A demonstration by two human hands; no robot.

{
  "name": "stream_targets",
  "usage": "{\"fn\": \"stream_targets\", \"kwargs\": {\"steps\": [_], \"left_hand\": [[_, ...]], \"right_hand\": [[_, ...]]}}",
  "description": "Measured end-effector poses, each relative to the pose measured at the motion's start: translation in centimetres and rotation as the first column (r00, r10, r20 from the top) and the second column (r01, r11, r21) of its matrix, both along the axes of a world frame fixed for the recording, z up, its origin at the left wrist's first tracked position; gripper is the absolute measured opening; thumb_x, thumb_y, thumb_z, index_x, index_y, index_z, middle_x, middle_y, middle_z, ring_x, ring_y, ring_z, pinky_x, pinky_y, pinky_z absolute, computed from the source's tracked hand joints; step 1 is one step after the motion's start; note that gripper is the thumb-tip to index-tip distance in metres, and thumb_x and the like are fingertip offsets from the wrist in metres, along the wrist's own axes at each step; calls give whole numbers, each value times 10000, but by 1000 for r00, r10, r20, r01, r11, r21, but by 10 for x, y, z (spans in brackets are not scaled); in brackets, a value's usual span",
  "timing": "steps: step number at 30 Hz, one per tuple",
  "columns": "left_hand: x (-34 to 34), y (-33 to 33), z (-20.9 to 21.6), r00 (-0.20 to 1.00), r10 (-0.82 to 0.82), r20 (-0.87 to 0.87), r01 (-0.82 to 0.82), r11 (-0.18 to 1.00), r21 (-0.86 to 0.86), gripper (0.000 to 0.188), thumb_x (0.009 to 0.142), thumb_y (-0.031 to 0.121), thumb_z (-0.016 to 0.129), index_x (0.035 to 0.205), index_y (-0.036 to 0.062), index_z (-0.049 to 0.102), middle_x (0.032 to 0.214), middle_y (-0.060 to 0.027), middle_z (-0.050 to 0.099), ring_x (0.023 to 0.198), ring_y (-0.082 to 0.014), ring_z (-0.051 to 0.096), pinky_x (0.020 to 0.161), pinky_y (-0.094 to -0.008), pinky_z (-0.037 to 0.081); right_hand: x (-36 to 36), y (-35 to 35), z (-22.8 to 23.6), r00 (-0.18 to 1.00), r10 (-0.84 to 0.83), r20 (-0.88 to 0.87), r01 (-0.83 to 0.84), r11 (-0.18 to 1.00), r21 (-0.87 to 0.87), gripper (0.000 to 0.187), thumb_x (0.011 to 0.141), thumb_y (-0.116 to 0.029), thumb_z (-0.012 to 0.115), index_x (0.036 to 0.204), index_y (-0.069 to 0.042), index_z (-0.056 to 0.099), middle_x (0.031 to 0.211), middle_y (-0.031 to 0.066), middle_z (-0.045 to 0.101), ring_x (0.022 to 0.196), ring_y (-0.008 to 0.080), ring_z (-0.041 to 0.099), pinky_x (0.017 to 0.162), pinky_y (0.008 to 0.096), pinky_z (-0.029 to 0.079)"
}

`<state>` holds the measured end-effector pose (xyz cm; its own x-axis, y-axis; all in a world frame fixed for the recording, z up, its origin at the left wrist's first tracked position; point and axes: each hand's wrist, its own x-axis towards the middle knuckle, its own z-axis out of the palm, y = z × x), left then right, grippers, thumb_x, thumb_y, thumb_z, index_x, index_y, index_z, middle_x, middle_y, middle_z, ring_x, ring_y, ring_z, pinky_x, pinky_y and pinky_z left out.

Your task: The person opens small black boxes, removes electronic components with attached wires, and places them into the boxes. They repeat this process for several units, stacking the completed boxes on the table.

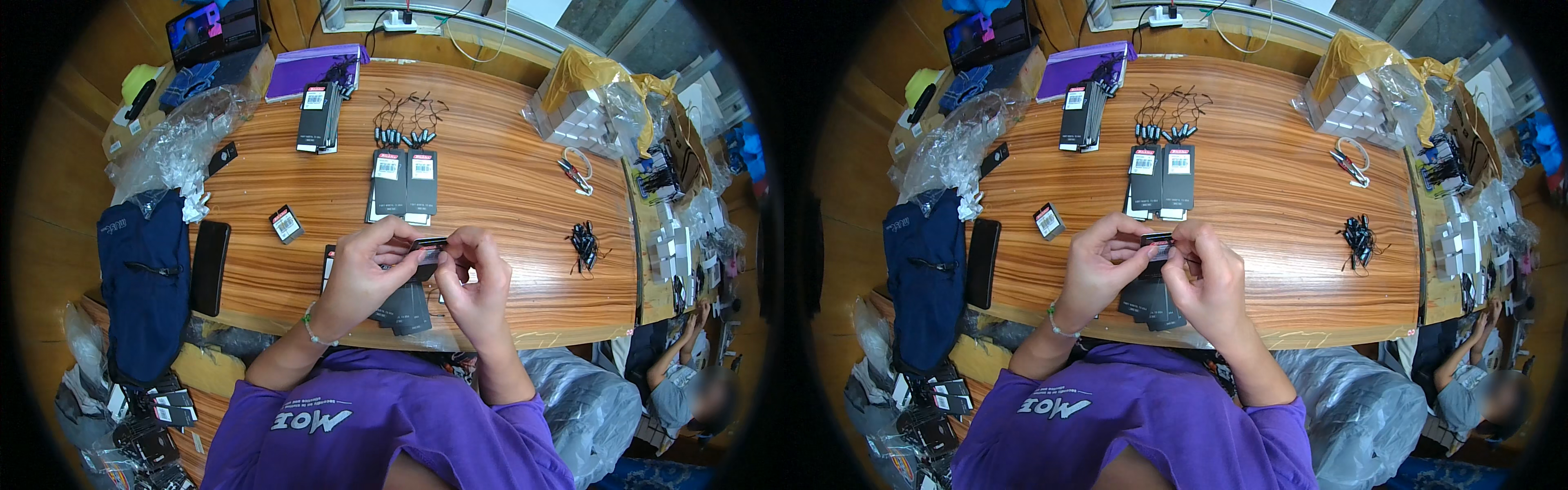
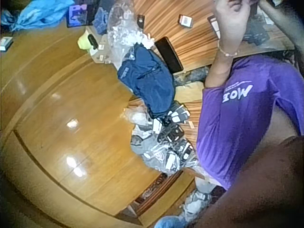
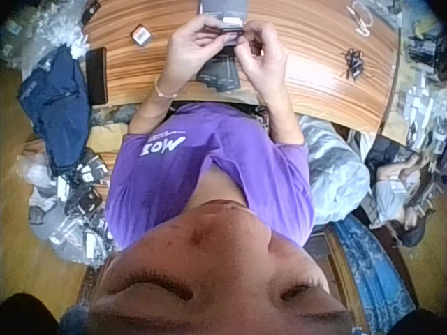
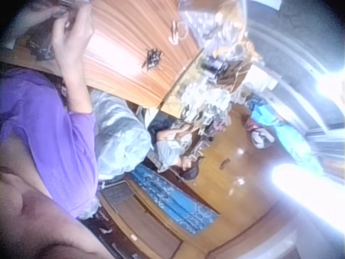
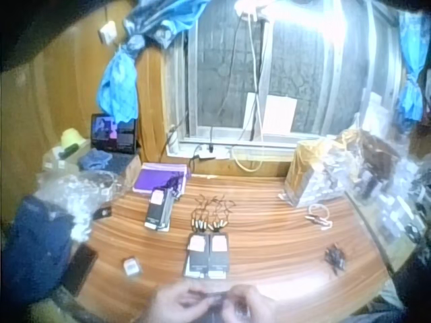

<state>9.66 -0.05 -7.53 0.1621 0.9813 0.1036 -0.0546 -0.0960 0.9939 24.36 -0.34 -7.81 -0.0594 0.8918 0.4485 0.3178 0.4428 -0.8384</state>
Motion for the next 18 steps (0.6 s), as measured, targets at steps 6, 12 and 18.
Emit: {"fn": "stream_targets", "kwargs": {"steps": [6, 12, 18], "left_hand": [[0, -1, 1, 999, -7, -45, 10, 999, 50, 123, 778, -69, 591, 890, -36, 550, 869, -64, 596, 821, -105, 600, 694, -204, 521], [1, -2, -1, 995, 25, -97, -15, 995, 99, 155, 784, -15, 590, 939, -4, 589, 868, -68, 613, 775, -119, 609, 683, -242, 532], [1, -1, -3, 991, 42, -126, -24, 990, 136, 166, 779, -16, 590, 945, -5, 587, 869, -73, 608, 776, -129, 610, 667, -244, 532]], "right_hand": [[5, 1, -1, 987, 90, -136, -114, 978, -177, 248, 719, 82, 530, 938, -13, 463, 608, 7, 468, 501, 39, 400, 447, 188, 333], [4, 1, 5, 991, 109, -82, -123, 973, -196, 291, 718, 93, 521, 980, -6, 444, 613, 18, 466, 521, 45, 417, 464, 188, 358], [-1, 2, 0, 998, 53, -12, -54, 993, -107, 288, 720, 91, 528, 978, -3, 444, 629, 33, 481, 540, 56, 446, 477, 198, 385]]}}
